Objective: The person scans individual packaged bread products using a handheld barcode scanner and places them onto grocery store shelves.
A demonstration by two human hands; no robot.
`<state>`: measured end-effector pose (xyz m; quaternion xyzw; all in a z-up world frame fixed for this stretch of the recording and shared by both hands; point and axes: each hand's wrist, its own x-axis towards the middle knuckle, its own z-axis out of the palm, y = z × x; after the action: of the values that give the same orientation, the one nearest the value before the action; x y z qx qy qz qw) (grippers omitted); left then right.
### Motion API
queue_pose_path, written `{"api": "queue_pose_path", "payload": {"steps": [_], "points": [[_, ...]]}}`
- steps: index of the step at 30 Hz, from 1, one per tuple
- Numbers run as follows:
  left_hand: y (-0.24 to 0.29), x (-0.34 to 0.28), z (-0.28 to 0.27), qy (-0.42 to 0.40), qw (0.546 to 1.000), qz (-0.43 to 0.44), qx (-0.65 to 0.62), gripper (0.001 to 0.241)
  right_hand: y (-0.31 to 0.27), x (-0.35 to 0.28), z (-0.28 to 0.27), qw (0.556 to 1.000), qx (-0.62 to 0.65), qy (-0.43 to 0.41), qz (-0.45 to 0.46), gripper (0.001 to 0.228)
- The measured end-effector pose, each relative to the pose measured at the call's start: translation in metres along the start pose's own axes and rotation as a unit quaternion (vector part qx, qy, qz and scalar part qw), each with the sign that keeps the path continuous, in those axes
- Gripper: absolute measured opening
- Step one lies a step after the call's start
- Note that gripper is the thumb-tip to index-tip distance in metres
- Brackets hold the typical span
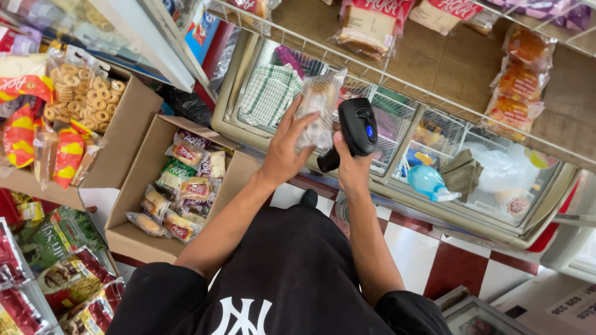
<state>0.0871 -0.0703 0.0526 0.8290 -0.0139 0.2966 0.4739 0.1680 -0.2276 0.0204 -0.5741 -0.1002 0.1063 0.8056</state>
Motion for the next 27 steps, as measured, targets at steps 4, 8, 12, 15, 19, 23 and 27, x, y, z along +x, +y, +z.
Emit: {"api": "queue_pose_path", "payload": {"steps": [4, 8, 12, 15, 19, 23, 27], "points": [[-0.019, 0.005, 0.017, 0.041, 0.996, -0.024, -0.076, 0.045, -0.023, 0.002, -0.004, 0.998, 0.006, -0.063, 0.014, 0.037], [-0.035, 0.006, 0.029, 0.049, 0.898, -0.192, -0.393, 0.049, -0.017, 0.012, -0.024, 0.997, -0.053, 0.048, -0.039, 0.036], [-0.031, 0.01, 0.03, 0.017, 0.873, -0.202, -0.444, 0.067, -0.018, 0.019, -0.043, 0.988, -0.105, 0.106, -0.041, 0.034], [-0.018, 0.016, 0.031, -0.008, 0.856, -0.229, -0.463, 0.07, -0.026, 0.015, -0.043, 0.995, -0.055, 0.064, -0.047, 0.038], [-0.015, 0.022, 0.029, -0.031, 0.875, -0.24, -0.419, 0.074, -0.029, 0.015, -0.047, 0.996, 0.011, 0.069, -0.051, 0.039], [-0.017, 0.027, 0.027, -0.019, 0.854, -0.245, -0.458, 0.067, -0.023, 0.018, -0.055, 0.995, 0.044, 0.071, -0.055, 0.036], [-0.017, 0.031, 0.022, -0.023, 0.85, -0.227, -0.475, 0.064, -0.023, 0.02, -0.055, 0.991, 0.1, 0.06, -0.066, 0.032]]}}
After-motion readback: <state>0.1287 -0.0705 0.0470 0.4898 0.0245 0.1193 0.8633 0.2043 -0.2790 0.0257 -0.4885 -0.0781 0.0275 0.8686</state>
